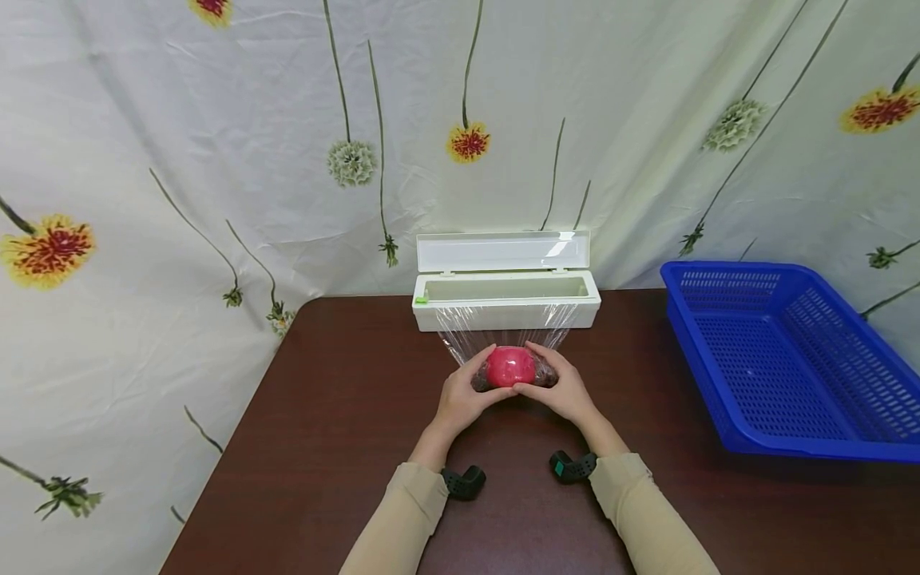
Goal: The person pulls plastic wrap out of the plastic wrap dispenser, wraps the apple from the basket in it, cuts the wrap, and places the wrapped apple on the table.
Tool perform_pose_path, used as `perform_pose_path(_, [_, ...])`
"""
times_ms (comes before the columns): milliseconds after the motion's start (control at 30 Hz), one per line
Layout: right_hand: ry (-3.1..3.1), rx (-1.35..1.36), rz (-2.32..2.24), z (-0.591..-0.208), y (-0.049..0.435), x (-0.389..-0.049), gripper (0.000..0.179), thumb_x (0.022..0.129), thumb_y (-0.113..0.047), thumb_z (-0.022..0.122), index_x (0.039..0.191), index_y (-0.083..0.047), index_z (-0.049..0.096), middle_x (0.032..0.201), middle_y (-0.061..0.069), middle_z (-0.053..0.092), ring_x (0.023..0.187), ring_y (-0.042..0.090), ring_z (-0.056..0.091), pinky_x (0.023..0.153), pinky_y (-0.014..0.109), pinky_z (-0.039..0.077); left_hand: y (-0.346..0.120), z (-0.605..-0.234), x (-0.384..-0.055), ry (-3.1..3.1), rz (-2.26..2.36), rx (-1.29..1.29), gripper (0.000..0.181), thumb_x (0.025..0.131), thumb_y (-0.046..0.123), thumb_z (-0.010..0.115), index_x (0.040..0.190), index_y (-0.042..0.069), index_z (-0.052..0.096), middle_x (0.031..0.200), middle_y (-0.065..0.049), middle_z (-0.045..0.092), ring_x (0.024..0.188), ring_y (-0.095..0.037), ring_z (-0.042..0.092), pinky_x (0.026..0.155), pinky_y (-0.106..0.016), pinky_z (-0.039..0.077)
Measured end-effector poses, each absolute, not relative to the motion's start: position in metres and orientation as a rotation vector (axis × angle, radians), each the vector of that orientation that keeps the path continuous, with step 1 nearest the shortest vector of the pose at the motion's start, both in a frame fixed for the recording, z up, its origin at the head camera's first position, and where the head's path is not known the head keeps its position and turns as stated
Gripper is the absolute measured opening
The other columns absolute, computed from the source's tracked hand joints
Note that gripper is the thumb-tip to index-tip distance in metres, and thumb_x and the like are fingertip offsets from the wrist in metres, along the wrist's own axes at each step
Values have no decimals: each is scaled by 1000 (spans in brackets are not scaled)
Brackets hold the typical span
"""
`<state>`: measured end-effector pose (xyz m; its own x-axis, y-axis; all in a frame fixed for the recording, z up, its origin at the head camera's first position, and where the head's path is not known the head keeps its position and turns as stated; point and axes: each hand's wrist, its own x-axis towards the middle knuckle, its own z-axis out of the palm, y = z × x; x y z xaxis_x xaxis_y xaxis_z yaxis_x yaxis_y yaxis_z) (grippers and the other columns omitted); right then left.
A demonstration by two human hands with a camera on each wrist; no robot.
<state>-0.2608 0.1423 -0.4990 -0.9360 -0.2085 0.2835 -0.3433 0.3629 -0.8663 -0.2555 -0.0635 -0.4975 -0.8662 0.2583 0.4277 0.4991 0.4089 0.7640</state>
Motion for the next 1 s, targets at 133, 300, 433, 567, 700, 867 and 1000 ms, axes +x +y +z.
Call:
perform_pose_path(133, [-2459, 507, 1626, -499, 143, -261, 71, 74, -31, 79, 137, -18, 49, 134, 9, 50, 120, 31, 46, 94, 51, 43, -64, -497, -255, -2431, -1448, -653, 75, 76, 33, 79, 138, 8, 46, 134, -8, 53, 118, -25, 53, 92, -39, 47])
perform_pose_path(300, [-2448, 500, 1621, -499, 143, -261, 69, 74, -31, 80, 135, -20, 50, 134, 7, 51, 121, 30, 45, 95, 53, 41, -64, -496, -256, -2443, -1444, -646, 75, 75, 33, 79, 138, 9, 47, 134, -7, 53, 118, -24, 53, 92, -38, 47])
perform_pose_path(433, [-2451, 484, 1649, -498, 143, -260, 68, 74, -30, 80, 135, -22, 51, 134, 6, 51, 122, 29, 45, 96, 52, 41, -64, -496, -255, -2458, -1430, -643, 76, 75, 35, 79, 138, 10, 47, 133, -8, 54, 116, -24, 54, 91, -38, 48])
perform_pose_path(567, [-2447, 482, 1695, -497, 142, -259, 68, 74, -27, 80, 135, -23, 51, 136, 5, 50, 122, 29, 45, 96, 52, 41, -64, -496, -255, -2469, -1415, -637, 75, 75, 37, 78, 138, 11, 47, 131, -8, 55, 115, -24, 55, 91, -39, 48])
perform_pose_path(700, [-2428, 520, 1763, -496, 142, -259, 70, 74, -22, 80, 137, -20, 49, 137, 8, 49, 122, 33, 44, 95, 54, 41, -64, -496, -255, -2477, -1393, -632, 74, 75, 37, 78, 138, 11, 48, 130, -8, 56, 115, -25, 55, 91, -41, 47])
perform_pose_path(867, [-2421, 588, 1818, -496, 141, -259, 79, 70, -20, 83, 140, -16, 45, 137, 10, 48, 122, 33, 45, 95, 52, 42, -64, -497, -255, -2477, -1341, -641, 73, 75, 34, 79, 137, 8, 49, 127, -11, 58, 112, -27, 57, 91, -43, 48])
perform_pose_path(1000, [-2436, 621, 1829, -496, 140, -260, 83, 69, -14, 84, 141, -12, 42, 137, 13, 47, 121, 33, 45, 95, 51, 42, -65, -497, -255, -2482, -1322, -636, 73, 75, 35, 79, 137, 7, 49, 126, -11, 59, 110, -27, 57, 88, -43, 49])
